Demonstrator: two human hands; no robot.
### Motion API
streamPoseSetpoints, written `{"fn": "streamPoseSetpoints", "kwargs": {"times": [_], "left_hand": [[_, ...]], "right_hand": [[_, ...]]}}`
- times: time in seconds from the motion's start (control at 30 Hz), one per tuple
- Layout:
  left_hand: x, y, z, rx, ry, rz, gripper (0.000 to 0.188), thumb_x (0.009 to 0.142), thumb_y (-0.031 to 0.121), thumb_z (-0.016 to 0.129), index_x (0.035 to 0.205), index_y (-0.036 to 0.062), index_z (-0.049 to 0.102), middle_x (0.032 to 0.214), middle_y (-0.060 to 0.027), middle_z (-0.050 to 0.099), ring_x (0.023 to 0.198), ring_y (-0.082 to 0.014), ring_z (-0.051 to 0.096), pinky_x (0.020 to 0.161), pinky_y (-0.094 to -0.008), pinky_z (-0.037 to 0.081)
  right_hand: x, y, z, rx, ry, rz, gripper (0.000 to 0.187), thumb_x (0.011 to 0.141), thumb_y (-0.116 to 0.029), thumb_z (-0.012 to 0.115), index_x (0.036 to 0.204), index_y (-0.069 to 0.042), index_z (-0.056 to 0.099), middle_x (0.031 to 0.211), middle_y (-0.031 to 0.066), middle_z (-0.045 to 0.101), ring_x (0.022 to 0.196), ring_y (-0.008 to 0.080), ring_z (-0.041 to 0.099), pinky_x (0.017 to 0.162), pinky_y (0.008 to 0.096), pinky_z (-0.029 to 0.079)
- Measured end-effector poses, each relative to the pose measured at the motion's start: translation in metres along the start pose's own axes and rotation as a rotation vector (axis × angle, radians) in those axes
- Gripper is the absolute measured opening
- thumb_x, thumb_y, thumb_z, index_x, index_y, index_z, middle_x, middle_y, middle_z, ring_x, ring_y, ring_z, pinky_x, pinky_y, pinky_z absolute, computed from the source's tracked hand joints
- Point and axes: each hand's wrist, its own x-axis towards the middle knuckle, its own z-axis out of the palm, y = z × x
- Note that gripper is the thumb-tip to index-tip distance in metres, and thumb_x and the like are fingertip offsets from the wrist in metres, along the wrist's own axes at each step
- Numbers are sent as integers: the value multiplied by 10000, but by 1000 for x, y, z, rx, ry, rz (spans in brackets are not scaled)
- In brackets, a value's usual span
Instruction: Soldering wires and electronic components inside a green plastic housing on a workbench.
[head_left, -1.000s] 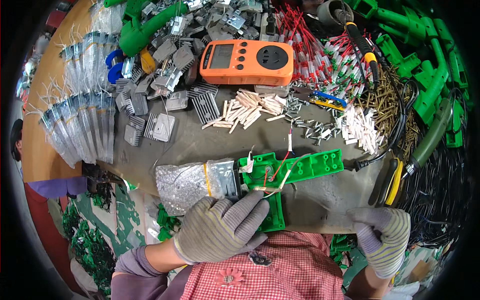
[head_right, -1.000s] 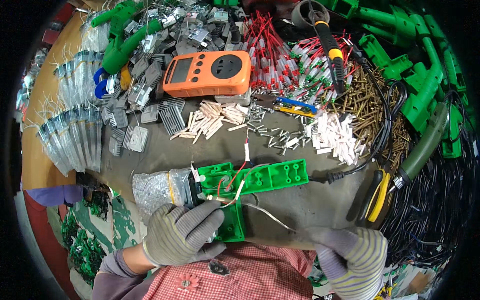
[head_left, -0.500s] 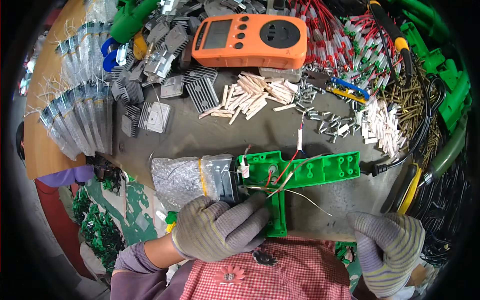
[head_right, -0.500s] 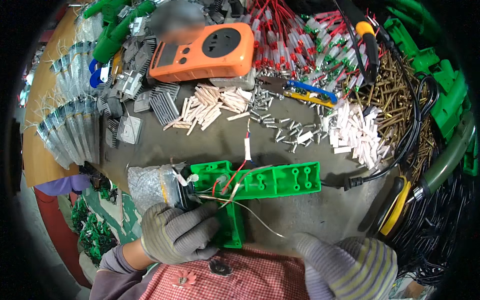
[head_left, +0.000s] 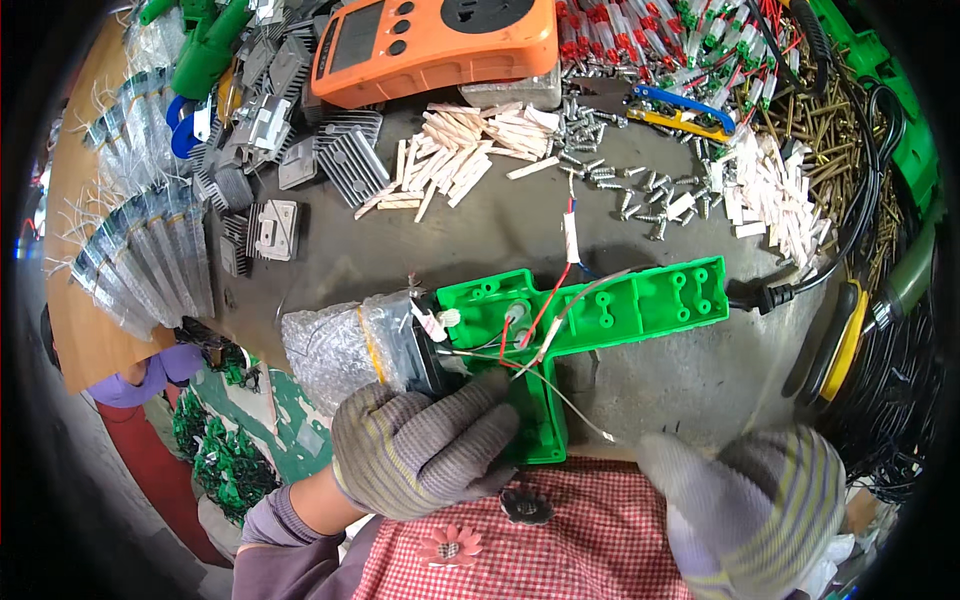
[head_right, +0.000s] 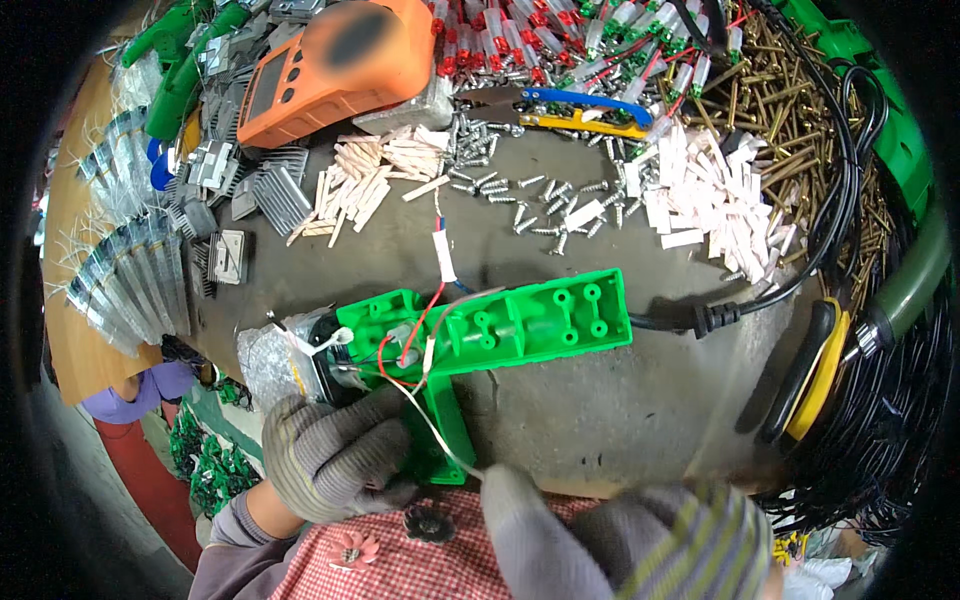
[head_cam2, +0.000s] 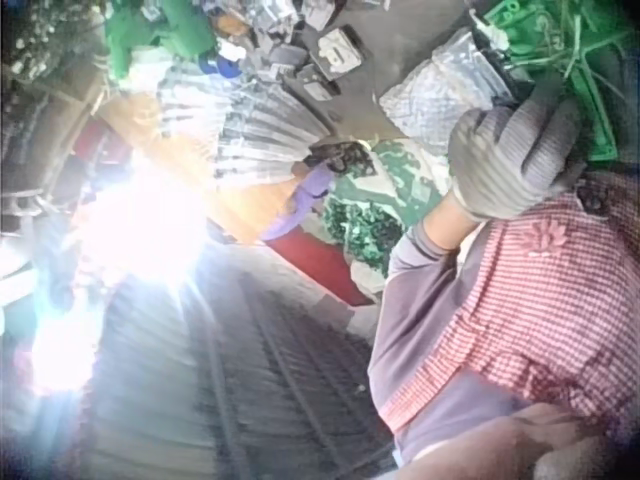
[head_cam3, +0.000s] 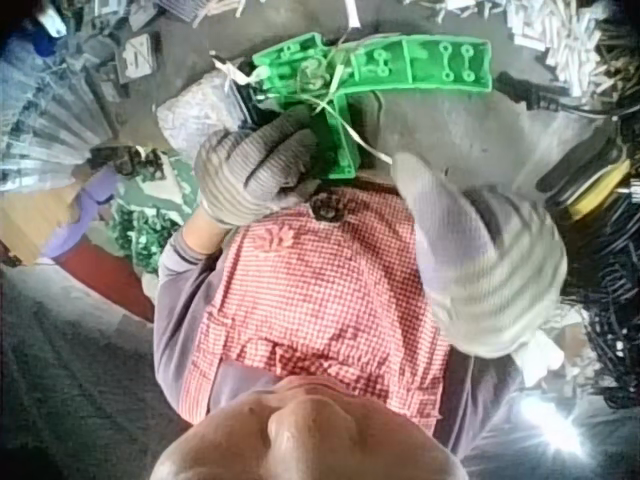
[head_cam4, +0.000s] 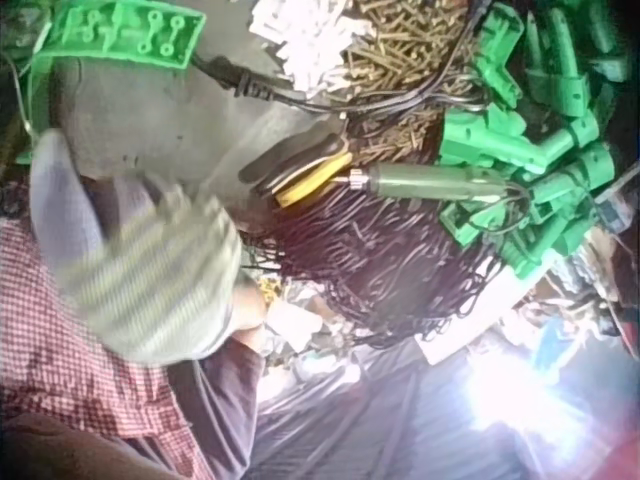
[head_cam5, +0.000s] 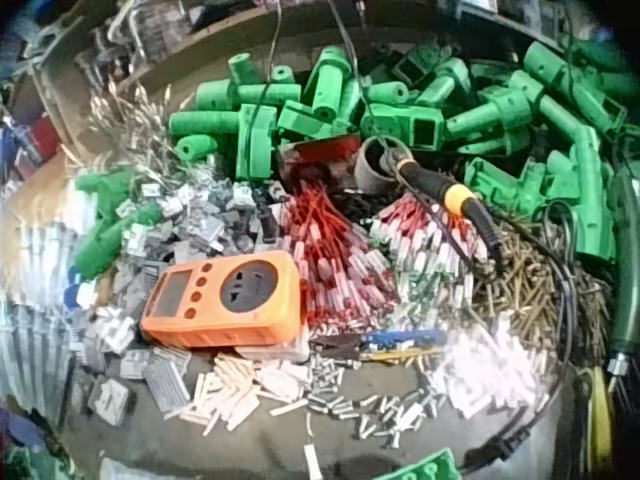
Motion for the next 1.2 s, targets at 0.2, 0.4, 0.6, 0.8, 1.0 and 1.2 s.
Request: {"fn": "streamPoseSetpoints", "kwargs": {"times": [0.2,0.4,0.6,0.8,1.0,1.2], "left_hand": [[5,-1,-1,-21,-22,29,425,623,393,784,984,184,703,1113,-24,701,502,-103,537,459,-281,393],[5,-2,-2,-36,20,13,413,610,387,797,951,167,722,1112,-41,703,524,-118,572,450,-292,412],[2,-5,3,-42,63,59,560,686,411,775,1174,163,657,1159,-30,666,584,-125,579,486,-298,430],[-4,-6,6,-44,93,80,569,710,457,744,1189,166,643,1160,-7,645,681,-129,584,518,-297,431],[-4,-10,13,-82,188,112,556,638,436,781,1114,173,662,1055,3,639,641,-137,568,489,-306,418],[-4,-11,14,-122,210,119,540,692,390,745,1163,145,647,1095,-7,618,704,-151,608,496,-308,464]], "right_hand": [[4,10,4,246,-338,-24,259,738,-225,711,993,-229,756,699,25,618,613,248,582,566,390,436],[24,4,33,318,-173,-245,279,809,-200,680,1084,-229,719,698,-8,588,555,193,540,493,367,397],[29,-7,38,-59,-354,-494,389,811,-262,575,1182,-199,673,682,-15,451,628,163,513,490,347,400],[35,-20,38,-98,-482,-474,413,854,-217,532,1245,-125,628,886,88,608,781,241,616,597,392,490],[45,-29,33,-71,-564,-452,410,871,-187,525,1269,-137,610,842,98,608,718,261,624,573,399,476],[48,-36,32,-111,-526,-386,403,888,-196,509,1277,-163,609,700,78,592,615,267,613,538,423,463]]}}
